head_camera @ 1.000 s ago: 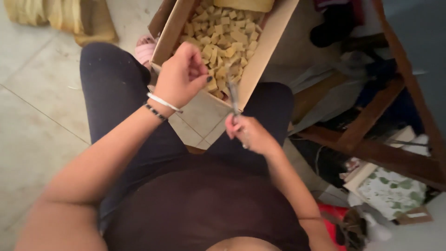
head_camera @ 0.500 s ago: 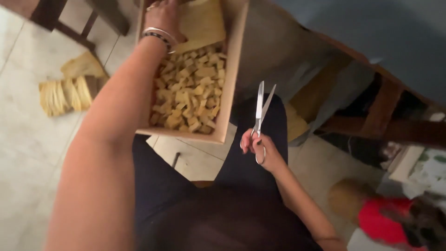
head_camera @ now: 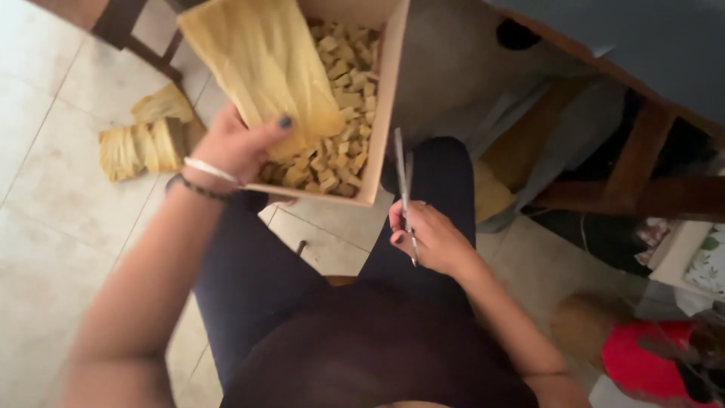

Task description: Trimming and cutting dried corn husks into smaller pieces using scissors and placing them into a cardboard box.

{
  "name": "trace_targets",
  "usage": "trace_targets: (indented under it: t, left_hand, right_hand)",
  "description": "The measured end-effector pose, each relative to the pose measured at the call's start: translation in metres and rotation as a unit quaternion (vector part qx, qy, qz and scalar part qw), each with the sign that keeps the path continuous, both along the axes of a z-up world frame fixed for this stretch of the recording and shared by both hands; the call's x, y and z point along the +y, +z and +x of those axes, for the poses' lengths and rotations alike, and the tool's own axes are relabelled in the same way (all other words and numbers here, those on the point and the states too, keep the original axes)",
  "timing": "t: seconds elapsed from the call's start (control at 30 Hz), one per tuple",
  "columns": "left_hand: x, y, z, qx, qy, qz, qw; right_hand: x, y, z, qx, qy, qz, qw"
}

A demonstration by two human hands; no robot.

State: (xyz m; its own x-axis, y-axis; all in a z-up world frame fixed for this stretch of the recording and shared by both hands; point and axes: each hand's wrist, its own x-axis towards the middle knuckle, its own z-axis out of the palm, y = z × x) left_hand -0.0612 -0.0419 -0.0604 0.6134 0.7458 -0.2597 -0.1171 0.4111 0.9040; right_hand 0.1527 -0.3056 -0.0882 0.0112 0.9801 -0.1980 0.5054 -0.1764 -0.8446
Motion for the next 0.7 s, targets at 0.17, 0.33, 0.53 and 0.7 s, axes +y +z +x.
trace_targets:
  t: [0.17, 0.33, 0.53, 0.7]
  left_hand:
    - [-0.047, -0.008, -0.015, -0.167, 0.03, -0.014, 0.985]
    - [-0.076, -0.015, -0.021, -0.231, 0.008, 0.023, 0.973]
    - [-0.081, -0.059, -0.031, -0.224, 0.021, 0.046, 0.973]
    - [-0.088, -0.039, -0.038, -0.199, 0.013, 0.065, 0.978]
  right_hand:
    - [0.01, 0.024, -0.031, -0.111, 0.074, -0.039, 0.99]
    - [0.022, 0.069, -0.059, -0.197, 0.086, -0.069, 0.974]
    - [0.022, 0.076, -0.072, -0.285, 0.054, -0.049, 0.956]
    - [0.018, 0.052, -0.078, -0.28, 0.053, -0.022, 0.958]
